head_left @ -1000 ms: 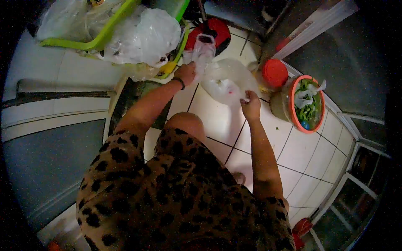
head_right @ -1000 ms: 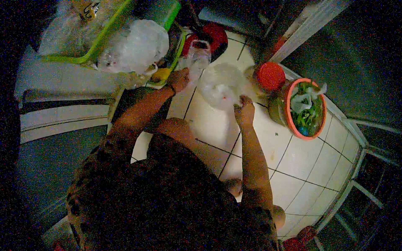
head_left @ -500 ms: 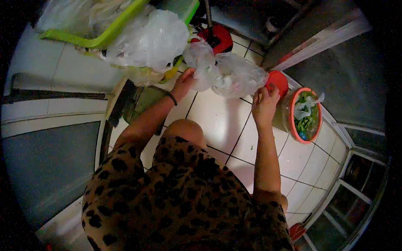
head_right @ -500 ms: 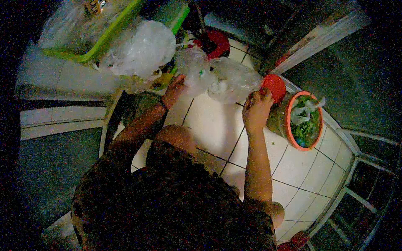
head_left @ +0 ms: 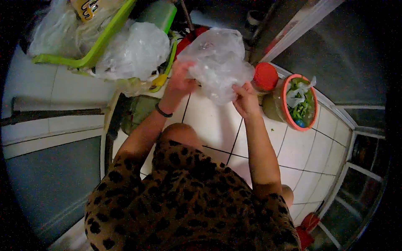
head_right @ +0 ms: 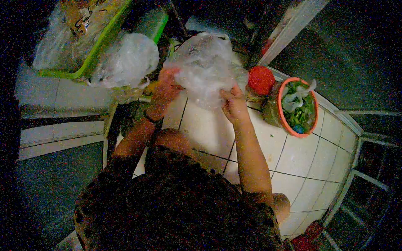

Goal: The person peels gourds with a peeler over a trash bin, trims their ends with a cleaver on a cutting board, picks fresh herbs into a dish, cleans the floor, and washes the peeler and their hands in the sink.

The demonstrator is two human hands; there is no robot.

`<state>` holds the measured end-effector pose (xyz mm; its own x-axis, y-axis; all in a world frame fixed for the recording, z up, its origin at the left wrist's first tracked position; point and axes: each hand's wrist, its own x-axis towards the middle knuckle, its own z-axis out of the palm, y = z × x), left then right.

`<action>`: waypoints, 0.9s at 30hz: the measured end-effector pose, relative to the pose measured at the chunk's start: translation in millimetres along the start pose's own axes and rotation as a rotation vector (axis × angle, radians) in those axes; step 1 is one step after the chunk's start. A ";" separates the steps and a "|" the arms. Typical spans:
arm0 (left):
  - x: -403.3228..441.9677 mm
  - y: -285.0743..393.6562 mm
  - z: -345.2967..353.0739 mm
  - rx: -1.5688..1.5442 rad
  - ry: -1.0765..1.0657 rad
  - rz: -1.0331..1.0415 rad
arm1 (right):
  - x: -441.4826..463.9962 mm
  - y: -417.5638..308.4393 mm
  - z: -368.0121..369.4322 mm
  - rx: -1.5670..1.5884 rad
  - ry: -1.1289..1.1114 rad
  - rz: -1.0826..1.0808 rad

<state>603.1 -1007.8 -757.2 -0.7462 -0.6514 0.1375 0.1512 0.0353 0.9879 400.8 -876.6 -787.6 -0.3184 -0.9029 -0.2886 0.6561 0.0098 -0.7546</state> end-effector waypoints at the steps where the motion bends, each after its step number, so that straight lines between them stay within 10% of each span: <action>1: 3.6 -0.8 -3.8 -0.151 0.099 -0.003 | -1.7 -0.5 -8.3 0.058 0.044 0.021; 6: 13.9 12.5 25.8 0.059 0.275 -0.002 | -20.9 -17.8 0.3 0.026 0.091 0.009; 8: 15.3 18.1 48.7 0.681 -0.093 0.181 | -36.3 -28.7 -5.8 -0.018 0.198 0.048; 10: 18.3 14.4 79.0 0.562 -0.309 0.184 | -42.9 -47.6 -44.9 -1.187 -0.240 0.078; 12: 13.1 2.6 100.2 0.146 -0.453 -0.515 | -73.1 -79.0 -48.3 -1.163 -0.118 -0.019; 21: 25.5 -18.5 203.8 0.045 -0.537 -0.664 | -228.3 -167.7 -111.3 -0.551 -0.028 0.186; 24: 5.4 -60.8 260.8 0.087 -0.538 -0.826 | -239.8 -117.2 -173.1 -0.861 0.231 -0.083; 27: -34.3 -97.6 328.8 -0.180 -0.421 -1.017 | -248.5 -42.9 -226.5 -0.775 0.176 0.259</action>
<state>400.8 -739.7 -834.6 -0.7310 -0.0045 -0.6823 -0.5887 -0.5015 0.6340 296.8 -555.3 -817.0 -0.3668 -0.7517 -0.5481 0.0877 0.5586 -0.8248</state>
